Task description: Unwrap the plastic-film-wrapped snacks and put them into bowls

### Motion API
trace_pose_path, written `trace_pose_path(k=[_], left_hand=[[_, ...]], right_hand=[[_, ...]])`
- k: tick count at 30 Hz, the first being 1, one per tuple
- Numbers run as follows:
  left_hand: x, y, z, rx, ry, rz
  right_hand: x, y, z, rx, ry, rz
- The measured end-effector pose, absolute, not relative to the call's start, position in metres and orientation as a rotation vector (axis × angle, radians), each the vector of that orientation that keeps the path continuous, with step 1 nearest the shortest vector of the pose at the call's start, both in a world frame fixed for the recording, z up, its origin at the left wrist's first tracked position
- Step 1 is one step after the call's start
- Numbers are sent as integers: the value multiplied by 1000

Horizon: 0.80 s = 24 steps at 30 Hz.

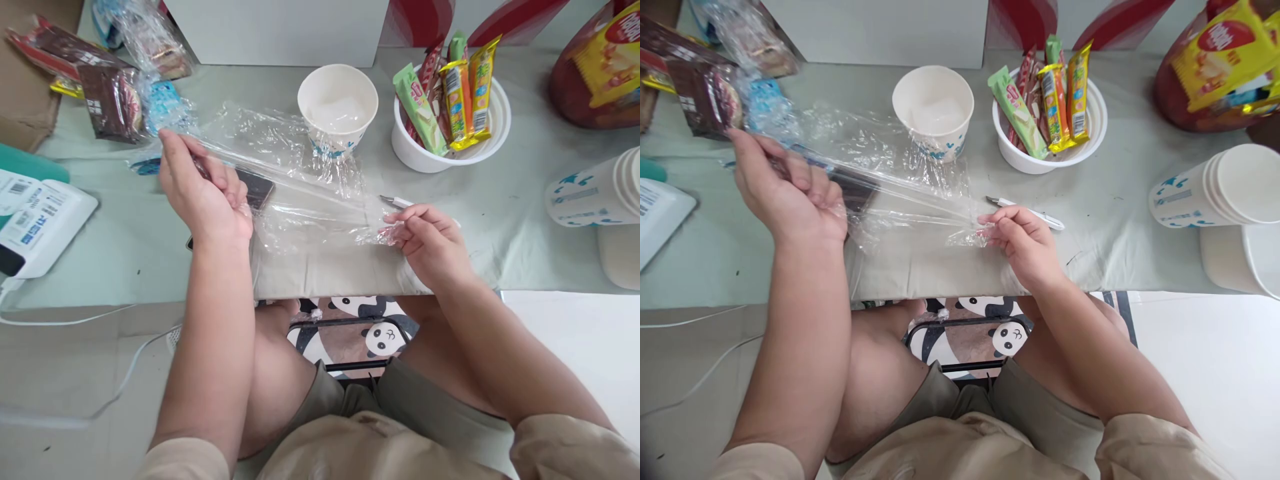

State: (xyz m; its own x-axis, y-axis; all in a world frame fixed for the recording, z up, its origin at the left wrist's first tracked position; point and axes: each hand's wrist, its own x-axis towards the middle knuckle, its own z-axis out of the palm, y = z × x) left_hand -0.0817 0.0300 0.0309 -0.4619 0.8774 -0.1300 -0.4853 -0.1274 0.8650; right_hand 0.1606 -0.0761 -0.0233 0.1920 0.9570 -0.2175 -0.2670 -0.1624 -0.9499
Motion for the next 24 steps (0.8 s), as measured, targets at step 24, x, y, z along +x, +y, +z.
trace_pose_path(k=[24], left_hand=[[-77, 32, 25, 503, 1219, 1698]], right_hand=[[172, -74, -28, -1288, -725, 995]])
